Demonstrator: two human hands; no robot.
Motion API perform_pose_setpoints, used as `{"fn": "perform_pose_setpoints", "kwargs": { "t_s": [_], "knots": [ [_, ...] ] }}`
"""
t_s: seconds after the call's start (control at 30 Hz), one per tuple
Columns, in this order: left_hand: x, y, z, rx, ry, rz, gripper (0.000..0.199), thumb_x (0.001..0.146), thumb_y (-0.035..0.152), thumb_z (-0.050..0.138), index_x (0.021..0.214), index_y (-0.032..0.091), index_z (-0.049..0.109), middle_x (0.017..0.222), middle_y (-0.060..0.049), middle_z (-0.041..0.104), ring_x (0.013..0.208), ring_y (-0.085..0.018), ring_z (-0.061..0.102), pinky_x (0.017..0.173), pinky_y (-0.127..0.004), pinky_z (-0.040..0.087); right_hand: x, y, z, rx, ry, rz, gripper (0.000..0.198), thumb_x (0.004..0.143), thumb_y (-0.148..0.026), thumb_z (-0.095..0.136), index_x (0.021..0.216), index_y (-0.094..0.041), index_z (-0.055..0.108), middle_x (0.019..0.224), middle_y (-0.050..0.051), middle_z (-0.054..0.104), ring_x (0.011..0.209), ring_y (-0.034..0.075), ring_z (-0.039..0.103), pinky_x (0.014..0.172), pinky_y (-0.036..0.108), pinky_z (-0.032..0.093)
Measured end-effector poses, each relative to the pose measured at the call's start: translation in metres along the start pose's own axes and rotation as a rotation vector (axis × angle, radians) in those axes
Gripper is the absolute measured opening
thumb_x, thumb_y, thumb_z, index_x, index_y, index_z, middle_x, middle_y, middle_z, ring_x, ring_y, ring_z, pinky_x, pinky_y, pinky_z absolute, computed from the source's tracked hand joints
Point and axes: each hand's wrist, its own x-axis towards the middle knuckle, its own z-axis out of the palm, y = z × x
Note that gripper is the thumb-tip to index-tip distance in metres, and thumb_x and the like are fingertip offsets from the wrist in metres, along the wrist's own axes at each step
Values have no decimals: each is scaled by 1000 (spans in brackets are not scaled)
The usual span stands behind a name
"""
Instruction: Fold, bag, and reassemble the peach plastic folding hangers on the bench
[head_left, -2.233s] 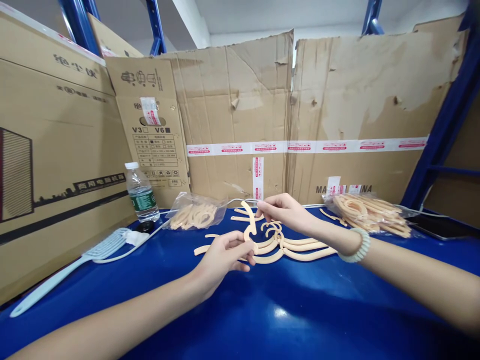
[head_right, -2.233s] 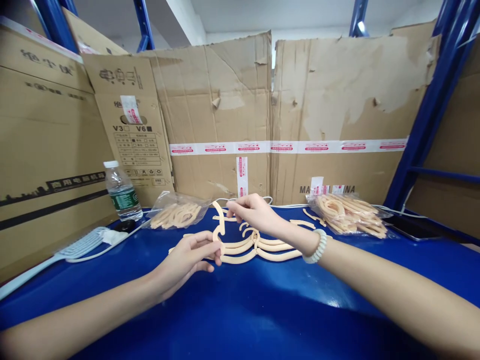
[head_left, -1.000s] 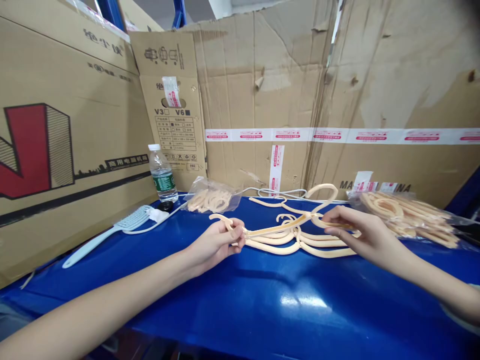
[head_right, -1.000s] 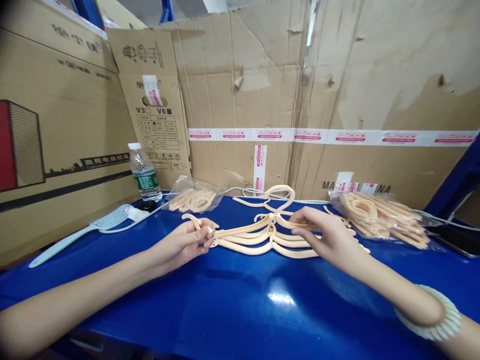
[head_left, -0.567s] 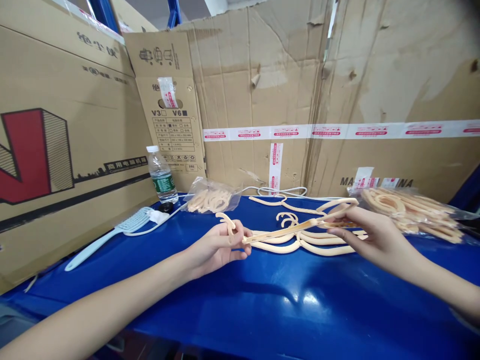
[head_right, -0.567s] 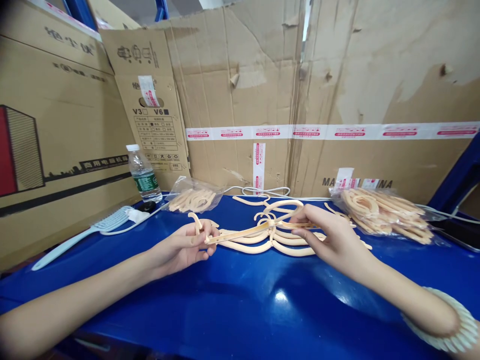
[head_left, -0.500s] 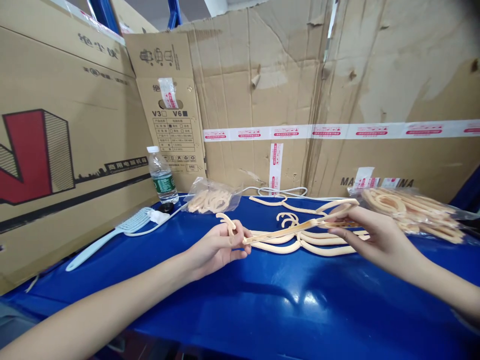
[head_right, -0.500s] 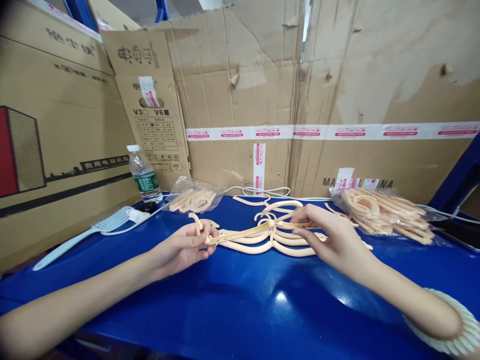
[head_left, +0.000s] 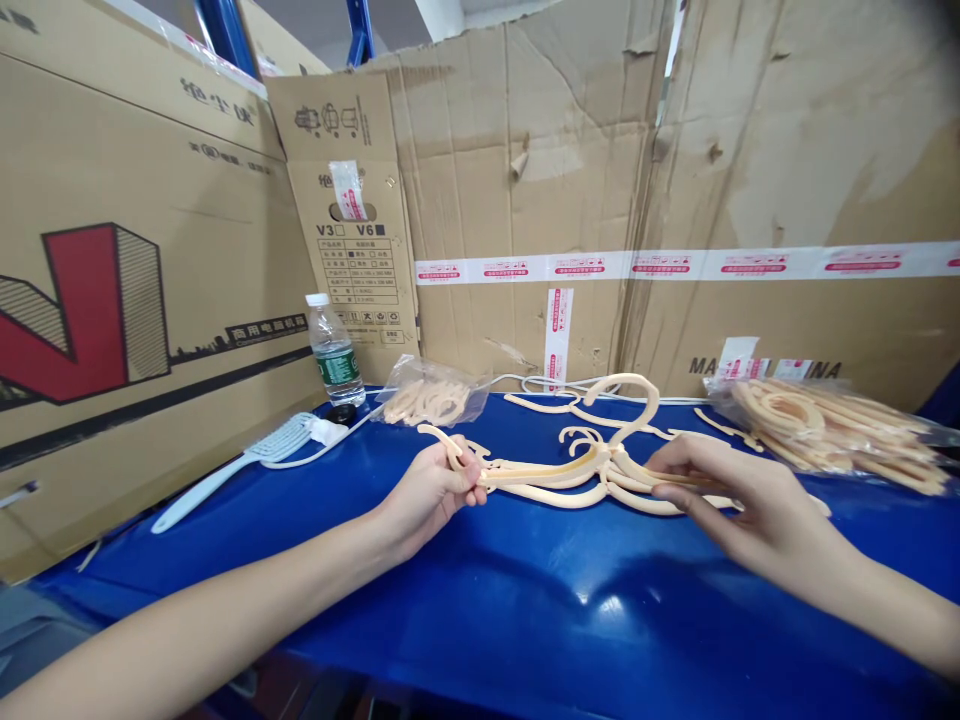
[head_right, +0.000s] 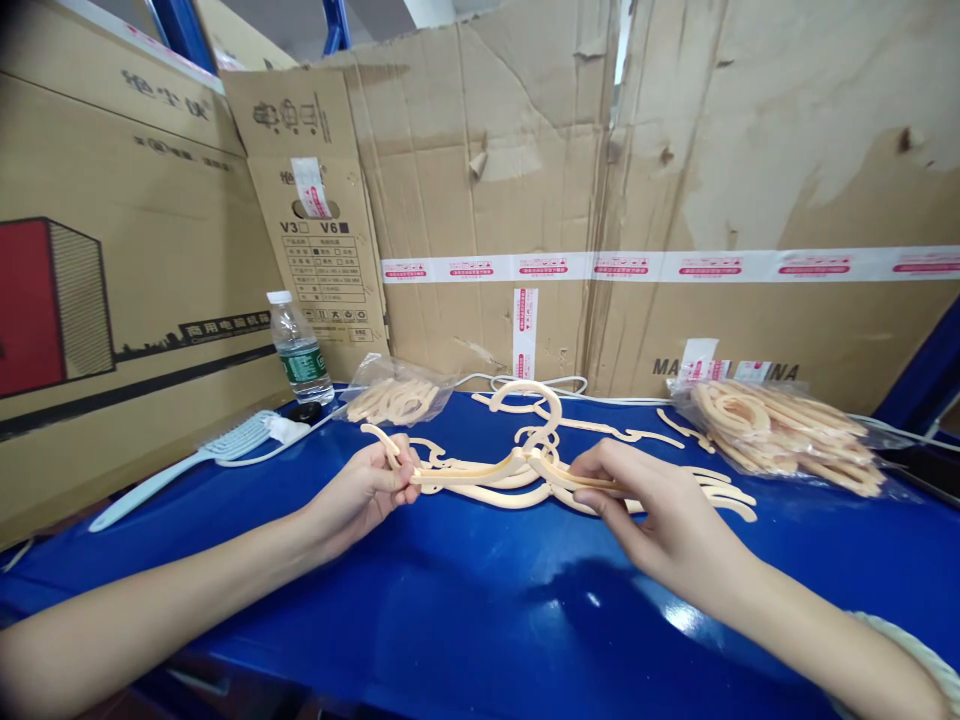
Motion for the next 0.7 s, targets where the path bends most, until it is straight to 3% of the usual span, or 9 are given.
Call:
{"fn": "perform_pose_setpoints", "kwargs": {
  "t_s": [0.17, 0.33, 0.43, 0.5, 0.57, 0.63, 0.7],
  "knots": [
    [2, -2, 2, 2, 55, 47, 26, 67, 11, 79, 67, 13, 53, 63, 1, 59, 55, -9, 59, 56, -17, 49, -2, -2, 2, 17, 0, 90, 17, 96, -39, 51, 94, -25, 61, 80, 5, 67, 66, 20, 64, 54, 28, 51],
    [3, -3, 4, 8, 69, 44, 24, 70, 14, 81, 73, 14, 58, 77, -1, 66, 76, -12, 69, 78, -20, 55, 4, 3, 1, 60, 54, 208, 28, 91, -50, 57, 88, -23, 64, 70, 3, 65, 54, 18, 59, 42, 26, 43],
    [-1, -1, 7, 39, 47, -13, 20, 74, 20, 80, 79, 13, 62, 86, -5, 69, 82, -15, 71, 76, -19, 55, 10, 5, -3, 127, 51, 253, 35, 88, -55, 60, 85, -21, 64, 68, 4, 64, 50, 16, 55, 40, 26, 43],
    [-8, -2, 10, 138, -51, -93, 18, 77, 24, 77, 81, 13, 63, 90, -9, 71, 77, -18, 72, 68, -22, 56, 13, 6, -8, 189, 29, 283, 37, 87, -57, 60, 86, -20, 63, 64, 3, 61, 46, 15, 53, 40, 26, 43],
    [-17, -4, 14, 364, -224, -82, 13, 80, 24, 72, 81, 14, 64, 86, -10, 72, 69, -20, 72, 63, -27, 55, 14, 8, -12, 231, -32, 306, 37, 86, -56, 60, 88, -19, 61, 62, 2, 59, 45, 14, 51, 39, 25, 43],
    [-27, -9, 16, 670, -435, 141, 6, 85, 20, 63, 82, 16, 67, 80, -10, 72, 69, -22, 70, 66, -31, 55, 14, 11, -15, 234, -120, 334, 32, 86, -51, 60, 89, -19, 59, 60, 1, 58, 45, 14, 52, 39, 25, 43],
    [-34, -14, 17, 887, -617, 474, 20, 88, 13, 51, 88, 18, 70, 84, -12, 73, 78, -24, 69, 72, -33, 53, 12, 14, -15, 225, -213, 363, 26, 86, -45, 59, 88, -20, 57, 60, 0, 59, 47, 15, 55, 40, 24, 44]
  ]
}}
